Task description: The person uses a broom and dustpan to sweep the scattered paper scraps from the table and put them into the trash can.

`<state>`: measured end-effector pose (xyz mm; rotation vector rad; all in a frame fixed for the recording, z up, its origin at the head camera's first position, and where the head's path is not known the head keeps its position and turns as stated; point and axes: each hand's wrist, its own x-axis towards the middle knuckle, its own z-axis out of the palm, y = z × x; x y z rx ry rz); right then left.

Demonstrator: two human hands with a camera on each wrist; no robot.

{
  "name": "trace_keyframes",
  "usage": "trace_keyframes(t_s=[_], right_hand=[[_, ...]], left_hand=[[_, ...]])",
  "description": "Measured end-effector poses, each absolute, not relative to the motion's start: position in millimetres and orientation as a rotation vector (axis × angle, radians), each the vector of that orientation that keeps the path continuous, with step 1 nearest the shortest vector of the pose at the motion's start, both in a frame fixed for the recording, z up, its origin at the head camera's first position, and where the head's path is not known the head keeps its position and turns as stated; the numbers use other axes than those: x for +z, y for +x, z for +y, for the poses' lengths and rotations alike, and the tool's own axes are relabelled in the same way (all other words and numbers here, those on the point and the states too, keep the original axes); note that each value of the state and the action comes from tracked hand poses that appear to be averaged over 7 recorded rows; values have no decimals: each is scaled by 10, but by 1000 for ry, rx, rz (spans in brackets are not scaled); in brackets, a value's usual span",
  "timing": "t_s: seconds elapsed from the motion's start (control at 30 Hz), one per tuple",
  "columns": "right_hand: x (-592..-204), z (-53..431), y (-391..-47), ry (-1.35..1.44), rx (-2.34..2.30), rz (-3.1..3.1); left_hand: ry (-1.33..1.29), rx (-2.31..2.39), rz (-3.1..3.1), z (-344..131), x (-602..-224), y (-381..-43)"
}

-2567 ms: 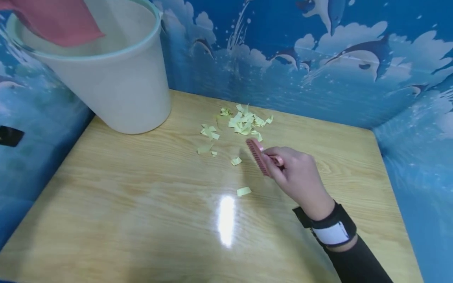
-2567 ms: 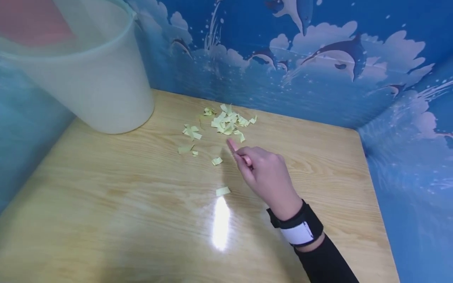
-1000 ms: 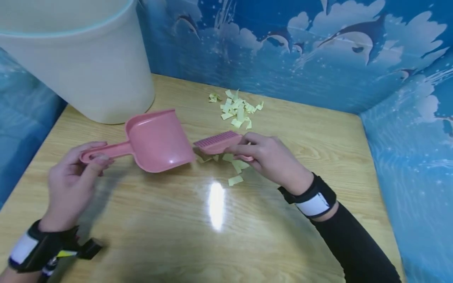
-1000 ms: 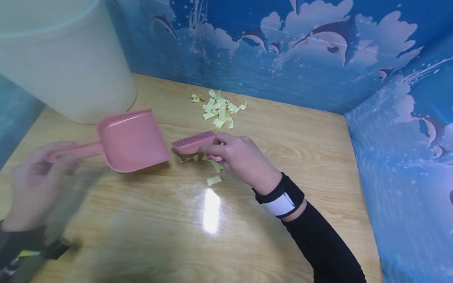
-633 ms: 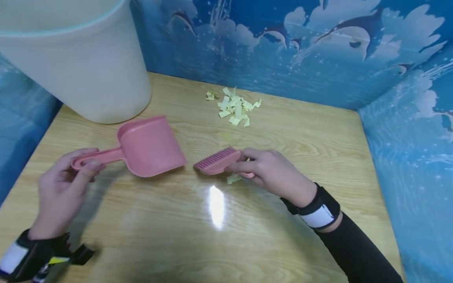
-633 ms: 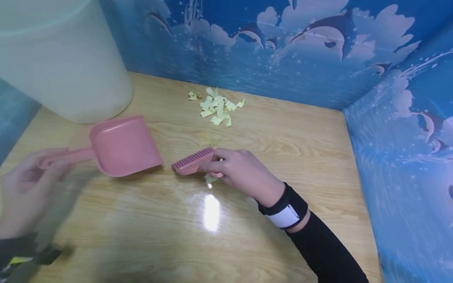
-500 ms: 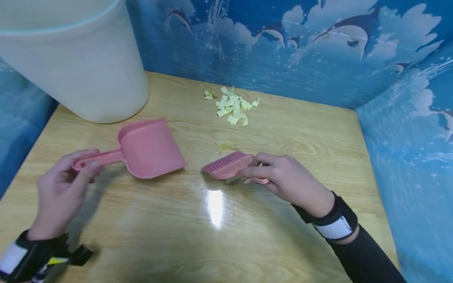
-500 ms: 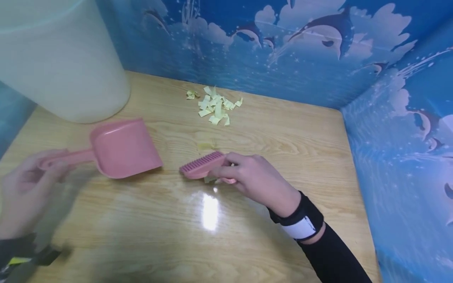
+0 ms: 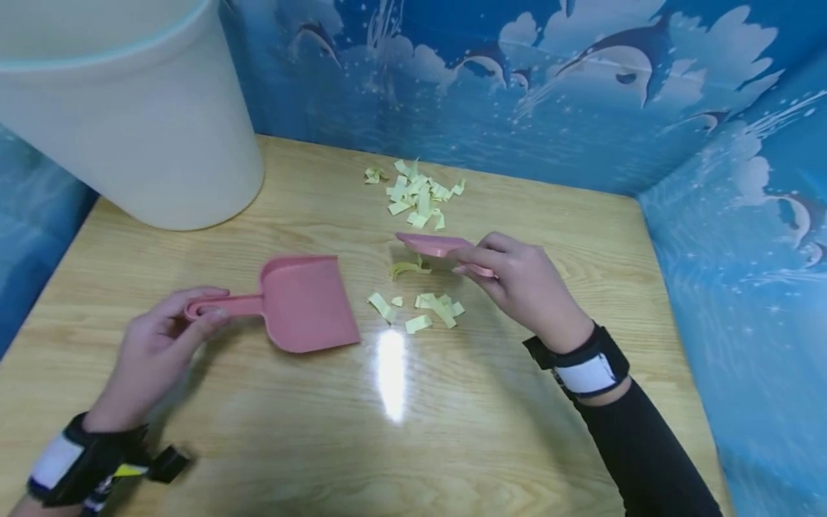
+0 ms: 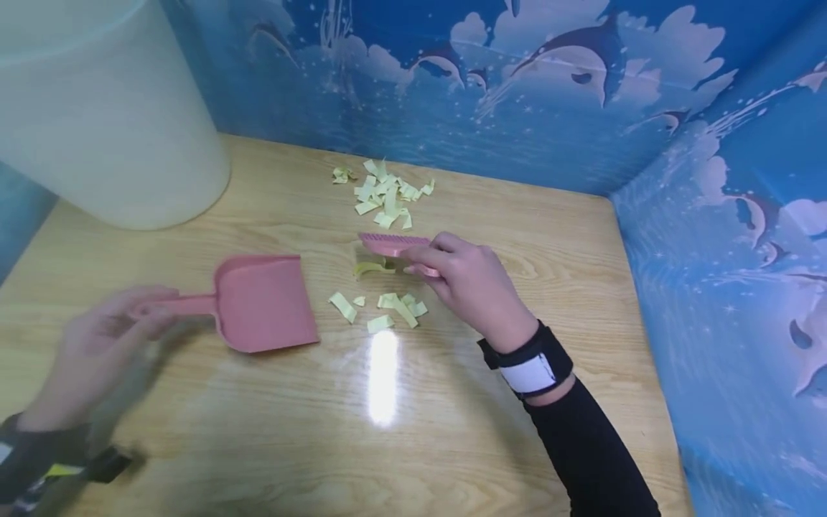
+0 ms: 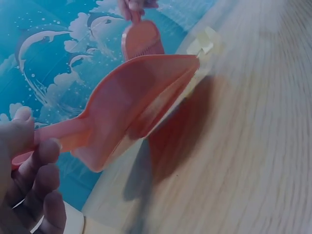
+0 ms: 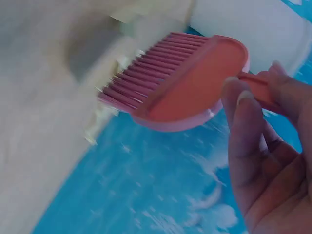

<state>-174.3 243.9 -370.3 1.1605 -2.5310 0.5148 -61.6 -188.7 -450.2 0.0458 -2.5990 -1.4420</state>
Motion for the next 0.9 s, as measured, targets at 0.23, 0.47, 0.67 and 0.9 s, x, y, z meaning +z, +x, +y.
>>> trace_keyframes(t_s=[0.23, 0.47, 0.67, 0.9], right_hand=[[-3898, 2340, -1809, 1226, 494, -2623], [-3669, 2472, -1516, 1275, 548, -2639], [-3565, 2558, -1354, 1089, 477, -2520], [-3754, 2357, -1377, 943, 371, -2601]], left_hand=[[16, -1451, -2694, -1872, -4594, -654], [-77, -1475, -2700, -1859, -4609, -715], [-152, -1463, -2685, -1824, -4605, -771], [-211, -1491, -2684, -1704, -4569, -816]])
